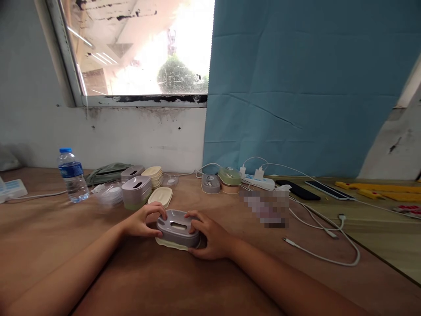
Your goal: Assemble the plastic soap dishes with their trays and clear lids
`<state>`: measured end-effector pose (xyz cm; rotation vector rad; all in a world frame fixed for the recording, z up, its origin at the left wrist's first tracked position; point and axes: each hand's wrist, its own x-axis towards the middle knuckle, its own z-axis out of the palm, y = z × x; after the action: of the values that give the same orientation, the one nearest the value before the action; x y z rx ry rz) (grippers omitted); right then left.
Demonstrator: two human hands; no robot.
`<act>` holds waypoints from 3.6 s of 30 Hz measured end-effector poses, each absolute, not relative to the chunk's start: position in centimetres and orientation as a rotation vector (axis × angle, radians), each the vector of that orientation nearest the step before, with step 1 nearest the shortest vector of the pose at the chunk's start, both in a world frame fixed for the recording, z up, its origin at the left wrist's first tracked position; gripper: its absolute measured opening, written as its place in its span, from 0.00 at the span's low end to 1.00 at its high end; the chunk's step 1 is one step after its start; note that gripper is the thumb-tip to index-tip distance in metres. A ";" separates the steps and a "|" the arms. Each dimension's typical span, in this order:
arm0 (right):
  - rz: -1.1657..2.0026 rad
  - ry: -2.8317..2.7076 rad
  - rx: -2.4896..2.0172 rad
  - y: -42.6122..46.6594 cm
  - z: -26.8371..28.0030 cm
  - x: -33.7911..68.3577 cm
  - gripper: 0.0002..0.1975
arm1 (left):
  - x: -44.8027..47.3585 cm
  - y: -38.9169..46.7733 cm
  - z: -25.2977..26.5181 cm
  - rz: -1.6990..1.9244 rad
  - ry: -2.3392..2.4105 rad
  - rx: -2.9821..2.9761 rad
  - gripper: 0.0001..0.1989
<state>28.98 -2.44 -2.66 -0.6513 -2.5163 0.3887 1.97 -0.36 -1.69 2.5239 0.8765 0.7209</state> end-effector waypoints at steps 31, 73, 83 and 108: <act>0.579 -2.504 -0.705 -0.2 -3.0 30.5 0.25 | 4.7 -2.0 -1.7 0.687 0.862 2.594 0.20; 0.308 -2.519 -0.752 -0.8 -3.1 29.9 0.27 | 5.7 -2.2 -2.1 0.752 0.836 3.031 0.14; 0.239 -2.538 -0.732 -0.7 -3.1 30.2 0.29 | 5.8 -2.1 -2.3 0.745 0.752 3.096 0.13; 0.548 -2.547 -0.765 -0.7 -2.6 30.0 0.40 | 5.9 2.1 -1.6 1.112 1.016 2.754 0.11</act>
<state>29.99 -0.66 -2.58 -0.7648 -2.5469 0.5479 5.91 2.14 -1.60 2.7545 1.0157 1.1115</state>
